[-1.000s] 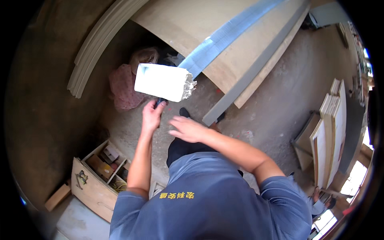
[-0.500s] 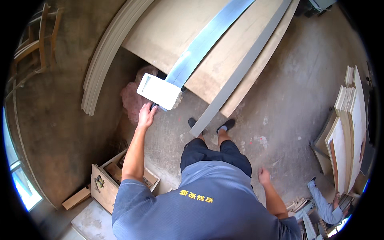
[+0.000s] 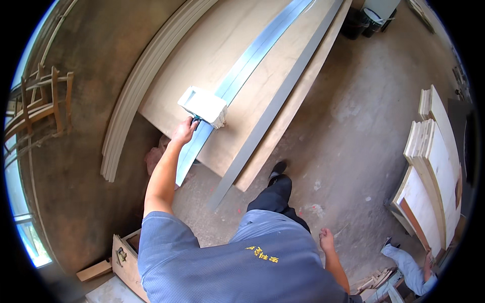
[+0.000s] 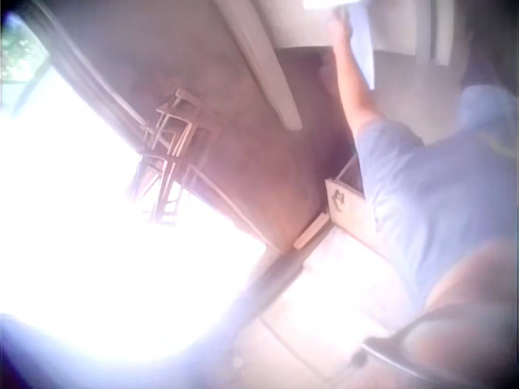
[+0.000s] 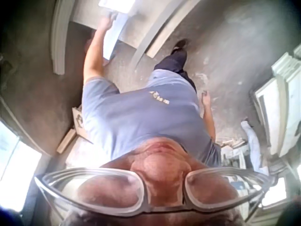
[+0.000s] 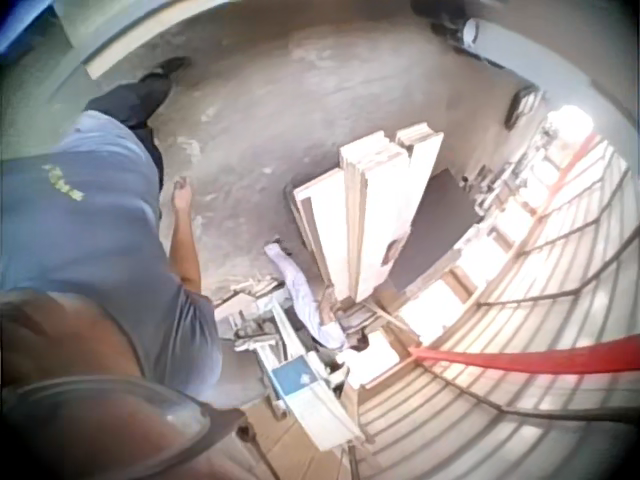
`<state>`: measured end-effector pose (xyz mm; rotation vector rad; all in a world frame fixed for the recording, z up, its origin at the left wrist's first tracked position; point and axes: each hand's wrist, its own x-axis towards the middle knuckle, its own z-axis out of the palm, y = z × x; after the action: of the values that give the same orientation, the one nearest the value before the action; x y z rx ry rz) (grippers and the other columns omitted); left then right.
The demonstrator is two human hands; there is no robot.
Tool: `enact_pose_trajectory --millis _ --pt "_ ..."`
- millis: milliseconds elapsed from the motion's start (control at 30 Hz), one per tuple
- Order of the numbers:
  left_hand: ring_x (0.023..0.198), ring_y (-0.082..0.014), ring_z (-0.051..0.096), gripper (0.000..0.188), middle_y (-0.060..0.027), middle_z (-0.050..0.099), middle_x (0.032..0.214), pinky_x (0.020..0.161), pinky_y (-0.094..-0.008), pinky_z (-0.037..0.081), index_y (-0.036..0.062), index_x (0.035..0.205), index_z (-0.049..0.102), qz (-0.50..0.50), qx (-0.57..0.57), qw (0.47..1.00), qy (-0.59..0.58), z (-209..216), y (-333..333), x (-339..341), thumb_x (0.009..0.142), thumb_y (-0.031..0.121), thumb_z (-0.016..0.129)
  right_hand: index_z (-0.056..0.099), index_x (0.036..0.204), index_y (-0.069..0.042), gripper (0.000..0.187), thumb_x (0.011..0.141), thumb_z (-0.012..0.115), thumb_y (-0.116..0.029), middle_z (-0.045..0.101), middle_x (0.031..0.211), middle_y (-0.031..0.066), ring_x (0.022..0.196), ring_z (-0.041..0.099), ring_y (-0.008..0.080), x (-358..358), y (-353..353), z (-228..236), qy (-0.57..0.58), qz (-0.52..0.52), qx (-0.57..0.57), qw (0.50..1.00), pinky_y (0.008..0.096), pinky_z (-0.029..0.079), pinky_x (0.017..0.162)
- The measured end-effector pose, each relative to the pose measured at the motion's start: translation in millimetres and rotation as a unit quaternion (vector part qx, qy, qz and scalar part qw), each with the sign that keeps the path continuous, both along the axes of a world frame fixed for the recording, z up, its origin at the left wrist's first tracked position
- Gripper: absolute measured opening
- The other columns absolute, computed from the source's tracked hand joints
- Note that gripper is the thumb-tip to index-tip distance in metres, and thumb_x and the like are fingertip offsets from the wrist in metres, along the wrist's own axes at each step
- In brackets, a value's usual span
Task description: The person ladles paste from a bucket into a handheld applicator, coats long strips by running the applicator along them, and places the applicator on a table.
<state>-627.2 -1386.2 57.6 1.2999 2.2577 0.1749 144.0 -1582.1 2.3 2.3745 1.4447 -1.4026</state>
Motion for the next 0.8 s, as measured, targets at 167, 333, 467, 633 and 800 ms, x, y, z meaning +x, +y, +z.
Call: enact_pose_trajectory --millis 167,333,467,633,800 --pt "0.093 -0.0426 0.059 0.04 -0.0261 0.063 0.091 0.08 -0.0498 0.045 0.0021 0.098 0.054 0.012 0.028 1.0 -0.003 -6.0 111.5 20.9 0.095 0.041 0.046 0.058 0.108 -0.001 0.027 0.081 0.054 -0.004 0.061 0.076 0.0077 0.068 0.057 0.0155 9.4 113.7 13.0 0.014 0.032 0.037 0.999 0.029 0.047 0.064" --pt "0.093 -0.0426 0.06 0.039 -0.0257 0.064 0.092 0.081 -0.0501 0.046 0.0024 0.099 0.055 -0.009 0.048 0.999 0.006 -10.3 252.8 43.7 0.094 0.04 0.046 0.058 0.11 -0.002 0.028 0.082 0.054 -0.003 0.06 0.076 0.0059 0.067 0.056 0.0149 50.7 241.7 -4.4 0.03 0.007 0.064 0.997 0.029 0.046 0.063" --pt "0.096 -0.0431 0.059 0.041 -0.0265 0.063 0.098 0.083 -0.0506 0.045 0.003 0.104 0.055 0.007 0.034 0.999 0.005 6.4 374.8 72.8 0.095 0.041 0.045 0.058 0.111 -0.002 0.028 0.083 0.054 -0.003 0.059 0.075 0.0047 0.066 0.055 0.0138 47.9 352.5 55.4 0.006 -0.007 0.038 0.999 0.0285 0.046 0.062" --pt "0.102 -0.0417 0.058 0.044 -0.0254 0.063 0.105 0.087 -0.0487 0.046 0.0048 0.114 0.055 -0.008 0.022 1.0 -0.001 -7.5 516.2 85.8 0.094 0.043 0.045 0.054 0.112 -0.002 0.028 0.084 0.052 -0.004 0.053 0.074 0.0006 0.06 0.05 0.0095 68.1 467.1 79.1 0.005 -0.002 0.079 0.997 0.0245 0.042 0.053" --pt "0.104 -0.0409 0.058 0.044 -0.0249 0.063 0.107 0.089 -0.0481 0.045 0.006 0.114 0.056 -0.01 0.014 1.0 -0.003 -1.8 658.4 116.2 0.094 0.044 0.045 0.054 0.112 -0.003 0.027 0.086 0.053 -0.004 0.051 0.073 0.0009 0.059 0.05 0.0098 84.5 581.0 70.7 0.041 -0.044 0.098 0.993 0.0252 0.042 0.052"
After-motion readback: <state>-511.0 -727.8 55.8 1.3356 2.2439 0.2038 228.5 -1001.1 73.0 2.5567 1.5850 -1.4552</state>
